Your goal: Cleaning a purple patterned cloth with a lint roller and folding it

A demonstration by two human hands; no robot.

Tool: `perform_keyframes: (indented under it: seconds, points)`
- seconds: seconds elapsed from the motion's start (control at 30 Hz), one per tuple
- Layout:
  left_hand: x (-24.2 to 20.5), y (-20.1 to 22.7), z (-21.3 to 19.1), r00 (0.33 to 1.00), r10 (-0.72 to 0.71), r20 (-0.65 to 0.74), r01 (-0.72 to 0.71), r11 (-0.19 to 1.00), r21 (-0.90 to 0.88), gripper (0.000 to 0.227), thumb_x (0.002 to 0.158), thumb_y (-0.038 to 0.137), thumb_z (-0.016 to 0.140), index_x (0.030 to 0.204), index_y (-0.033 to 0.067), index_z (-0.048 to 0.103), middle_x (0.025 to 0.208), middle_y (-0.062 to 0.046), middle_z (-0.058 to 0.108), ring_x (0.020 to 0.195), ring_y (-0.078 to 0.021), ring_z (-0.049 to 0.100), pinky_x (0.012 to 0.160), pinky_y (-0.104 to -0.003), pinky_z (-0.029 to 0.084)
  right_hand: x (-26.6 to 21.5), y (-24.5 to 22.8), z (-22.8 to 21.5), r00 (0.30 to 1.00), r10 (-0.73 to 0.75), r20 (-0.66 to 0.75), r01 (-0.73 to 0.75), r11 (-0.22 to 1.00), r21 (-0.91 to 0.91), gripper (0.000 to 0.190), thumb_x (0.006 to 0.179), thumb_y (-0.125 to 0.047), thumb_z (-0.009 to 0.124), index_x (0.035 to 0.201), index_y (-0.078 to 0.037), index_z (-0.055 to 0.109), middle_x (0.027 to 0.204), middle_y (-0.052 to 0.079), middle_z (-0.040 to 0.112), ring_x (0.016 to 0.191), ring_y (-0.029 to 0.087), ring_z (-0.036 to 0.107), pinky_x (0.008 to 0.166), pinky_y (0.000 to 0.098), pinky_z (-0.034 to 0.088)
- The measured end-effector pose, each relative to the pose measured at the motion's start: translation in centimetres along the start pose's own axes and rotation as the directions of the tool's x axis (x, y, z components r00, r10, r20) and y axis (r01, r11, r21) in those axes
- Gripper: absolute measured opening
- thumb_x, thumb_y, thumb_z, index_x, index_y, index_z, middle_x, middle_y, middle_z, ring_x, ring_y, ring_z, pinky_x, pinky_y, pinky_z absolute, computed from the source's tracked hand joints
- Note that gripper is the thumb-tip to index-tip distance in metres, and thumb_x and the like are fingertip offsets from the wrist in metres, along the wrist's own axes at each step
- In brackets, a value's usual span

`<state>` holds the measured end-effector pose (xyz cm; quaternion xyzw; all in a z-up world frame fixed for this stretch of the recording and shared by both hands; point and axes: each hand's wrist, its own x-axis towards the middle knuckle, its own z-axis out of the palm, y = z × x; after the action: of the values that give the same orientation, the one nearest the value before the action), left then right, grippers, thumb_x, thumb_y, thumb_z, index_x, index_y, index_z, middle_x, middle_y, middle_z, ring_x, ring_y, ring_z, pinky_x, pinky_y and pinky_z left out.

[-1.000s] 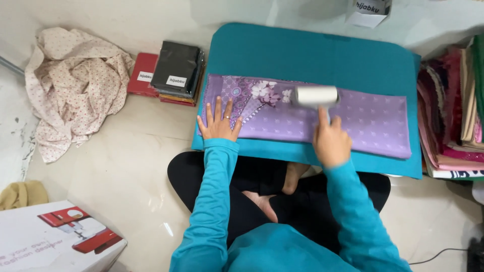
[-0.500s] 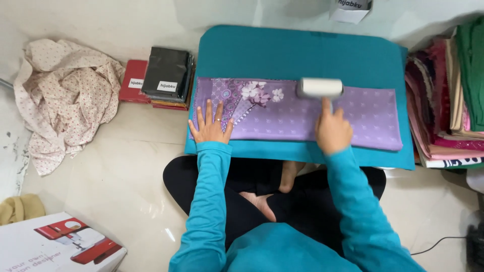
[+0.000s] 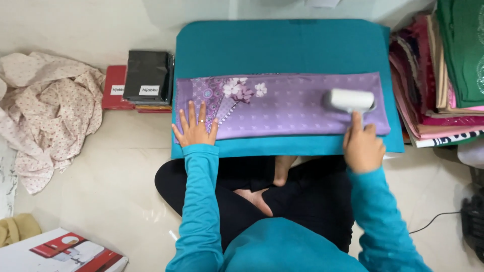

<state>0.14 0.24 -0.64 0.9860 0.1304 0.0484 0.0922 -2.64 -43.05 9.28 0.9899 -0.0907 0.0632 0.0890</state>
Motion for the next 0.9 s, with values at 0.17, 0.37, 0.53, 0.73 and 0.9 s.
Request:
perform_keyframes:
  seconds: [0.17,0.37,0.53,0.73,0.9]
  points:
    - [0.1,0.2,-0.2,1.0,-0.024,0.019,0.023,1.0,0.013,0.069,0.099,0.069,0.031,0.163,0.045,0.02,0.174,0.006,0.014,0.159,-0.0312,0.013,0.119,-0.07,0.007,8.5,2.1,4.0,0.993,0.024,-0.118,-0.011,0.994,0.108,0.045,0.104,-0.031,0.058,0.149,-0.023,0.057,0.1,0.02,0.063,0.074,0.054,0.073,0.064,0.0621,0.059]
    - [-0.1,0.2,-0.6,0.999,-0.014,0.039,0.014,1.0,0.016,0.07,0.099,0.068,0.032,0.163,0.044,0.019,0.174,0.005,0.014,0.158,-0.0331,0.014,0.118,-0.072,0.01,1.2,3.5,2.3,0.995,0.024,-0.095,-0.014,0.995,0.1,0.042,0.107,-0.034,0.055,0.149,-0.027,0.058,0.103,0.019,0.064,0.071,0.053,0.073,0.064,0.0618,0.058]
    - [0.1,0.2,-0.6,0.998,-0.014,0.057,0.014,1.0,0.005,0.071,0.098,0.069,0.033,0.163,0.0451,0.018,0.174,0.005,0.012,0.158,-0.034,0.012,0.118,-0.073,0.01,-7.8,5.5,0.1,0.999,0.021,-0.049,-0.018,0.999,0.051,0.047,0.107,-0.036,0.051,0.154,-0.031,0.053,0.106,0.017,0.063,0.065,0.051,0.071,0.063,0.06,0.06]
    - [0.0,0.2,-0.8,0.997,-0.016,0.069,0.017,1.0,-0.007,0.071,0.098,0.071,0.03,0.163,0.0461,0.016,0.174,0.006,0.01,0.159,-0.0344,0.011,0.119,-0.073,0.009,-4.3,6.5,3.6,0.99,0.048,-0.135,-0.04,0.997,0.059,0.045,0.108,-0.033,0.054,0.153,-0.028,0.056,0.106,0.017,0.063,0.064,0.05,0.071,0.059,0.0605,0.059]
    - [0.0,0.2,-0.8,0.999,-0.025,0.039,0.025,1.0,0.012,0.07,0.099,0.069,0.031,0.163,0.0444,0.018,0.174,0.004,0.013,0.158,-0.034,0.013,0.119,-0.072,0.01,3.3,6.9,5.9,0.984,0.049,-0.17,-0.036,0.996,0.077,0.045,0.105,-0.034,0.057,0.149,-0.027,0.056,0.107,0.017,0.063,0.068,0.051,0.073,0.057,0.0609,0.059]
